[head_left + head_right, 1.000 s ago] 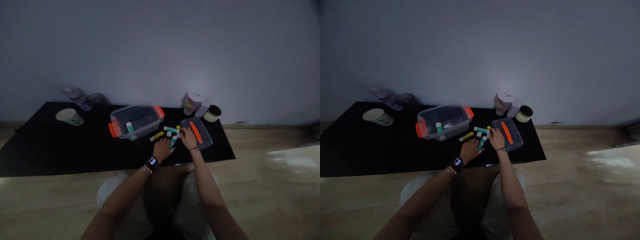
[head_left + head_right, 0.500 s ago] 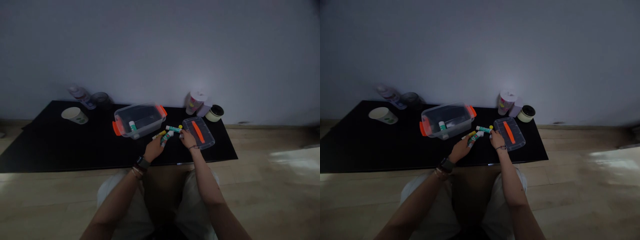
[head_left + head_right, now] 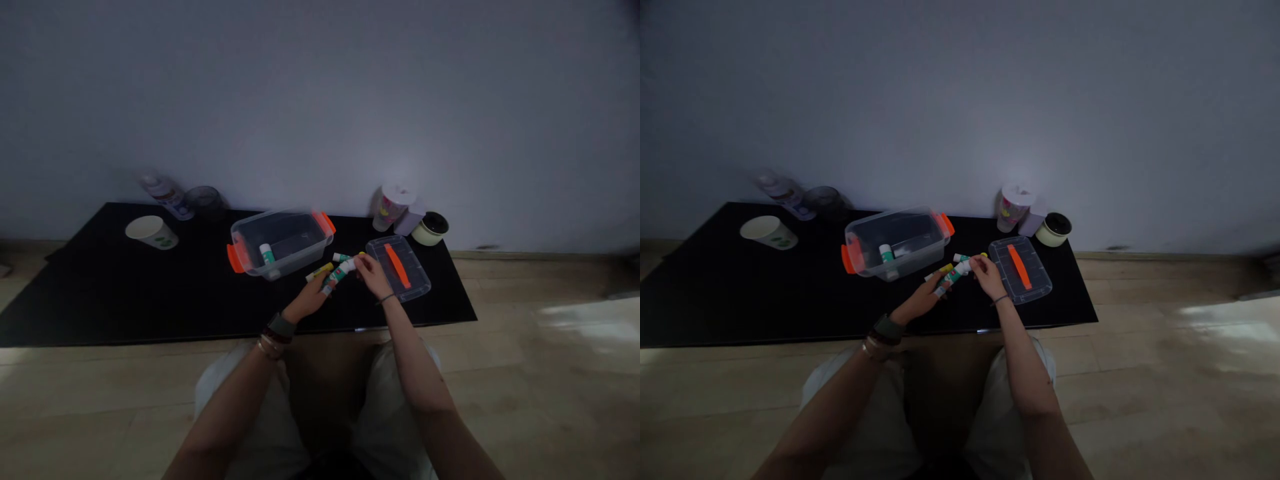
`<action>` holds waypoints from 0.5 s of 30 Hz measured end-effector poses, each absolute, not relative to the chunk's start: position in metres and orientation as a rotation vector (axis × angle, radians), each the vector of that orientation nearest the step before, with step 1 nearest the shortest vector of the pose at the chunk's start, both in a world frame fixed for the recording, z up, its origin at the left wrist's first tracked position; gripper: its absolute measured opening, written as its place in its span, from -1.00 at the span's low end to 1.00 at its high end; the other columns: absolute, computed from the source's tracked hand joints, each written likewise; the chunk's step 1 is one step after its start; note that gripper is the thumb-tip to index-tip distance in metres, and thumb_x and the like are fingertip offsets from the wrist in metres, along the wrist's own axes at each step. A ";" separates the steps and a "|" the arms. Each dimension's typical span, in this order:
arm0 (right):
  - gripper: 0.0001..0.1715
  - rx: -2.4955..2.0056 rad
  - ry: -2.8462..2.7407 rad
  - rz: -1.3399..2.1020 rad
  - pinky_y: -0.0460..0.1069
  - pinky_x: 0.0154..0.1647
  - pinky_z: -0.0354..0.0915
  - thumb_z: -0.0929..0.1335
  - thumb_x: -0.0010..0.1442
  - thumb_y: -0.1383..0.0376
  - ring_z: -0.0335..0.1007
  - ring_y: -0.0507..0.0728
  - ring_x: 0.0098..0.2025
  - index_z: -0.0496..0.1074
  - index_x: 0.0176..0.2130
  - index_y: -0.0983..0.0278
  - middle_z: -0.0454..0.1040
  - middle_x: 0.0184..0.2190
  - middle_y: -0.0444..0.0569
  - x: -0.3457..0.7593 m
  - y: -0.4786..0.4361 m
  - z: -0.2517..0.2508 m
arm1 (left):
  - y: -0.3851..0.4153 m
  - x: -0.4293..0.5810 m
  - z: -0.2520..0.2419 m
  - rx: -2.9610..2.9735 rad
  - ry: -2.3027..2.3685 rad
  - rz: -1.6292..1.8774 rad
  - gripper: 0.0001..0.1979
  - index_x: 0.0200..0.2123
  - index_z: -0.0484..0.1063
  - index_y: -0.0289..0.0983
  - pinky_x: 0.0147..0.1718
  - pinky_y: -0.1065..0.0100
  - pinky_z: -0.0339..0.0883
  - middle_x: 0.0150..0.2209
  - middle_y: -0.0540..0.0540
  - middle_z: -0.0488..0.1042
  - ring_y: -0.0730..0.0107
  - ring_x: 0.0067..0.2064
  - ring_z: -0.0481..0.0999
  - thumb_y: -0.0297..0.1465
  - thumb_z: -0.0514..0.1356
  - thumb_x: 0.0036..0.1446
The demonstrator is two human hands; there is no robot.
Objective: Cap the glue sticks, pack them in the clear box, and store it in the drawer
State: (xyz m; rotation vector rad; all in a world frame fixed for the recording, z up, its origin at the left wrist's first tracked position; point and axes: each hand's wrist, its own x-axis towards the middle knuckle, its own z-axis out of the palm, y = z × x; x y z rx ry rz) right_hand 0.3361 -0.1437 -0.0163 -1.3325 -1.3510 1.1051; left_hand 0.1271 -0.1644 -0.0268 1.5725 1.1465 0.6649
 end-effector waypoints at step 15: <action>-0.56 -1.275 -1.618 0.956 -0.08 -0.43 0.12 0.28 0.27 -0.04 0.13 0.02 -0.47 0.30 -0.44 0.23 0.22 -0.55 -0.18 0.328 -0.157 -0.007 | -0.167 0.122 -0.016 1.342 0.863 0.546 -0.44 -0.14 0.37 -0.32 -0.53 0.44 0.17 -0.42 0.00 0.40 0.57 -0.53 0.27 0.10 0.11 0.17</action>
